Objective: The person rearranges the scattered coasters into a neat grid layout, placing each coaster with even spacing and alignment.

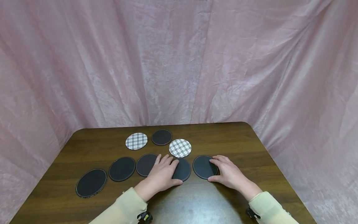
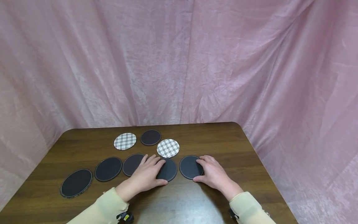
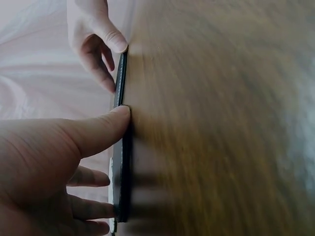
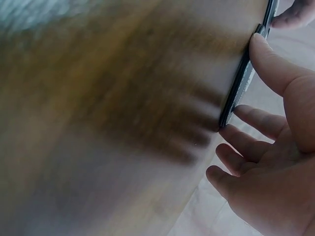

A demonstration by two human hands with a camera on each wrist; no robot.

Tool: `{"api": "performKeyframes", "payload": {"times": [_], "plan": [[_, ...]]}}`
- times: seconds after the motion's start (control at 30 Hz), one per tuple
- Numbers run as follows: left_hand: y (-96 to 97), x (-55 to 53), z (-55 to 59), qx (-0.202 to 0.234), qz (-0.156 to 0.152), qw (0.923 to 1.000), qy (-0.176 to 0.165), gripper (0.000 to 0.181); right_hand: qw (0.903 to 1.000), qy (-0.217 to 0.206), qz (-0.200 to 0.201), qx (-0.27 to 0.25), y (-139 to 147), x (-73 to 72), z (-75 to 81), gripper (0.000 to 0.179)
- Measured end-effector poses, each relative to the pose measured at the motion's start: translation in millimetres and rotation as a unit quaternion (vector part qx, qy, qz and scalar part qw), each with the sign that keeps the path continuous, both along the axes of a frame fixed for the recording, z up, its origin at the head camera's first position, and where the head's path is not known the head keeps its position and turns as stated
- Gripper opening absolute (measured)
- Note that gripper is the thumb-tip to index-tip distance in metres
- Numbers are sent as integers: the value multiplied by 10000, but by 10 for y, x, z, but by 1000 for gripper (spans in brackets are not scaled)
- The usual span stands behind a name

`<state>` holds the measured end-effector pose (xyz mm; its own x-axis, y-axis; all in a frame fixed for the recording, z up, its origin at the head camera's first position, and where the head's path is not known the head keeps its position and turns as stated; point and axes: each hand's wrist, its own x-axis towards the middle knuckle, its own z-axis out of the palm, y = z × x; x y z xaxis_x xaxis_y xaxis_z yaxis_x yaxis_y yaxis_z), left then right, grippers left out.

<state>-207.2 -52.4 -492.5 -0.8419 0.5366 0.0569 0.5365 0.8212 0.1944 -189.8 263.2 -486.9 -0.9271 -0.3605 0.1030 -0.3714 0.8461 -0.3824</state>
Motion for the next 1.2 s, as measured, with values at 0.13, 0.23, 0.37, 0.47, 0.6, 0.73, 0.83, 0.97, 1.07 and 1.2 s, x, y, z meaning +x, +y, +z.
{"api": "performKeyframes", "payload": {"times": [0.13, 0.23, 0.37, 0.47, 0.6, 0.73, 0.83, 0.97, 1.07, 1.2], "plan": [[52, -12, -18, -34, 18, 9999, 97, 83, 10000, 26, 10, -1, 2, -3, -3, 80], [80, -24, -29, -59, 42, 9998, 172, 83, 10000, 50, 4, -3, 3, -4, -1, 79], [103, -38, -34, -74, 74, 9997, 234, 82, 10000, 38, -38, 3, 7, 0, 3, 79], [113, -47, -36, -61, 85, 9996, 253, 82, 10000, 40, -80, 38, 14, 1, 3, 79], [126, -52, -39, -48, 103, 9996, 252, 81, 9999, 49, -108, 46, 21, -5, -1, 78], [143, -52, -45, -81, 124, 9996, 241, 82, 9999, -12, -156, 43, 30, -10, -3, 78], [155, -55, -49, -98, 149, 9996, 199, 82, 9998, -39, -163, 52, 38, -15, -5, 79], [167, -60, -51, -83, 178, 9997, 163, 82, 9999, -43, -139, 63, 52, -18, -9, 80], [172, -60, -52, -70, 187, 9997, 149, 82, 9998, -73, -150, 56, 57, -17, -6, 80], [167, -57, -40, -25, 175, 9998, 121, 82, 9998, -85, -148, 35, 51, -20, 3, 79]]}}
